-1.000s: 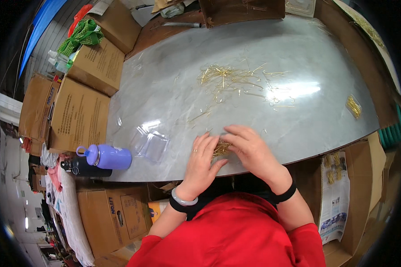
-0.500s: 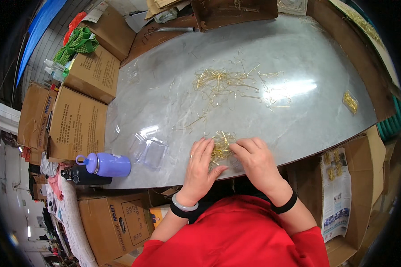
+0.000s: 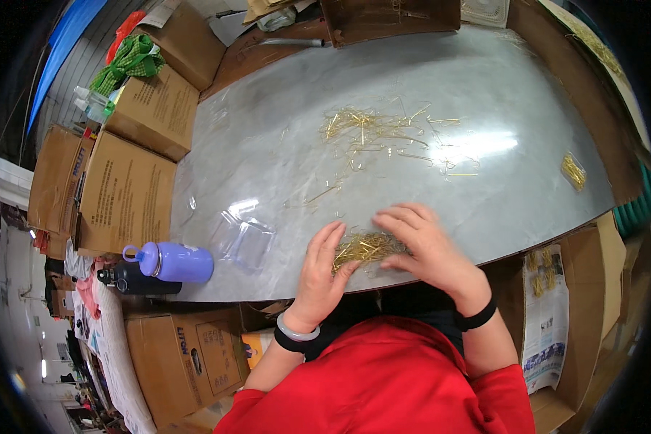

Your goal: Gathering thin metal strips from a workbench and placing them into clear plastic containers.

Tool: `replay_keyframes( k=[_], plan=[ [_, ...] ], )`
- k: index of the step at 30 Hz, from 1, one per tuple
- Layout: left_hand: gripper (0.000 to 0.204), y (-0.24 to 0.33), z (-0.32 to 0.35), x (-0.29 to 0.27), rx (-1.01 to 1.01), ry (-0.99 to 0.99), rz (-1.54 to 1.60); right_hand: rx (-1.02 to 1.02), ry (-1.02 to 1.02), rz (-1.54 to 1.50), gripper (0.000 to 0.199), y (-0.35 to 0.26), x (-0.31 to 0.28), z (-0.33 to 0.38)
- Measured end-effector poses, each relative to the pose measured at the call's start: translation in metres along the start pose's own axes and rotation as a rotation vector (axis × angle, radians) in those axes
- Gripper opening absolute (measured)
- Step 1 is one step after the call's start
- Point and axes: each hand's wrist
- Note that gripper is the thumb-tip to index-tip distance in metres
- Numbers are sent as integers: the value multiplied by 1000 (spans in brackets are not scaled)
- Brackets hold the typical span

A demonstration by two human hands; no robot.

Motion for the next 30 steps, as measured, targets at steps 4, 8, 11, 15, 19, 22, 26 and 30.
replay_keyframes(
  k=[4,8,11,15,19,22,26,30],
  plan=[
    [69,-5,-1,0,45,-63,-1,-121,7,158,82,-14,0,-9],
    [77,-3,-7,-6,-19,-24,255,-195,44,205,78,-26,26,-15],
    [81,-4,-2,-15,-30,8,293,-76,-8,102,73,-22,33,-12],
    [83,7,6,-40,-63,-45,70,34,-19,-55,70,-19,23,-7],
    [75,13,4,-52,-82,-243,-202,-172,101,182,61,-23,12,-13],
    [61,7,-4,-39,-129,-220,-126,-244,8,181,58,-16,17,-13],
    [46,-1,-15,-28,-100,-203,21,-278,-10,103,58,-9,21,-9],
    [52,-3,-23,-29,51,-255,-36,-153,7,56,59,-18,21,-4]
  ],
)
Point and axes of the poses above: each hand's wrist, its own z-axis away from the middle knuckle, its own x-axis out of the palm, y = z × x, and after that the axes turned 11 degrees about x, right-handed
